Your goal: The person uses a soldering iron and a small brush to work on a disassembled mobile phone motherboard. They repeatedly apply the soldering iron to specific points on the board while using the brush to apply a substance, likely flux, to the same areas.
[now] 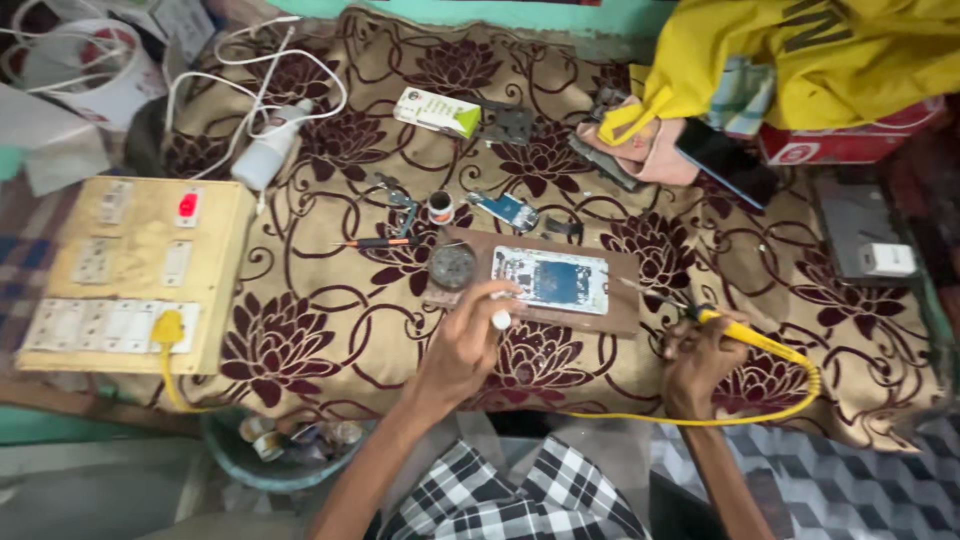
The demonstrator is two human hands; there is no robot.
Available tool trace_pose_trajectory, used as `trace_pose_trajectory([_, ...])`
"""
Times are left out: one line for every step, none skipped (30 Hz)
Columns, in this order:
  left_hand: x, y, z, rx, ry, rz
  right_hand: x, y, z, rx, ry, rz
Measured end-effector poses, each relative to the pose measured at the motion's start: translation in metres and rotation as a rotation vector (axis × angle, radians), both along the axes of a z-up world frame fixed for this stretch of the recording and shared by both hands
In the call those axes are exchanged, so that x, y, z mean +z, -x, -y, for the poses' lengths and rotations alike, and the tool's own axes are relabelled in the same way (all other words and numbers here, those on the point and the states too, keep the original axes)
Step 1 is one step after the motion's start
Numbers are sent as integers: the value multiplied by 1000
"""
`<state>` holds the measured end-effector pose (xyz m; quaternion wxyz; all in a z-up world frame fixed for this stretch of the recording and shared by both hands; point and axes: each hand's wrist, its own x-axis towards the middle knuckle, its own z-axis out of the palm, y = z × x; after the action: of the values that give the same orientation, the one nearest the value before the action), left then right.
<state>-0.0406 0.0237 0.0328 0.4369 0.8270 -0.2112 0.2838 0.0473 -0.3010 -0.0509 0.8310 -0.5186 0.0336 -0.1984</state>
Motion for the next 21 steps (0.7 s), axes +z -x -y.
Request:
trace_pose_trajectory([5, 7, -11, 66, -126, 105, -2, -1, 4, -5, -30, -24])
trace_pose_trajectory([11, 13, -24, 126, -253, 215, -4, -1, 5, -14, -60, -45])
trace_pose_trajectory([17, 20, -39, 186, -379, 326, -5, -3, 4, -26, -69, -50])
trace_pose_trajectory([21, 30, -53, 226, -489, 229, -5, -4, 6, -44, -73, -57])
trace_pose_trajectory([26, 41, -71, 266, -598, 131, -5, -5, 6, -62, -77, -64])
trace_pose_trajectory([29, 40, -85, 294, -677, 117, -5, -5, 7, -35, -85, -28])
trace_pose_trajectory([30, 38, -98, 321, -756, 104, -6, -5, 6, -8, -93, 8])
trace_pose_trajectory([30, 37, -109, 379, -831, 77, -6, -4, 6, 20, -102, 44])
trace_pose_trajectory([29, 34, -117, 438, -905, 51, -7, -3, 7, 34, -100, 71])
trace_pose_trajectory([28, 33, -122, 464, -933, -41, -8, -3, 5, 50, -99, 100])
trace_pose_trajectory([29, 32, -126, 489, -960, -134, -8, -1, 4, 66, -98, 128])
trace_pose_trajectory([31, 27, -128, 518, -985, -222, -6, -2, 4, 62, -106, 107])
trace_pose_trajectory([34, 23, -127, 572, -976, -221, -4, -2, 4, 59, -115, 86])
trace_pose_trajectory([37, 17, -123, 628, -967, -216, -2, -3, 4, 55, -126, 67])
trace_pose_trajectory([40, 11, -118, 682, -957, -211, 0, -5, 3, 47, -117, 67])
trace_pose_trajectory([41, 6, -112, 643, -841, -212, 1, -4, 2, 41, -104, 58])
trace_pose_trajectory([42, -1, -105, 602, -725, -213, 2, -2, 2, 34, -91, 50])
trace_pose_trajectory([44, -9, -102, 560, -609, -209, 3, -2, 1, 27, -78, 45])
trace_pose_trajectory([45, -16, -99, 565, -676, -168, 4, -2, -1, 19, -64, 40])
trace_pose_trajectory([44, -23, -95, 567, -737, -128, 5, 0, -1, 11, -45, 34])
trace_pose_trajectory([42, -28, -92, 570, -798, -88, 6, 2, 0, 3, -45, 27])
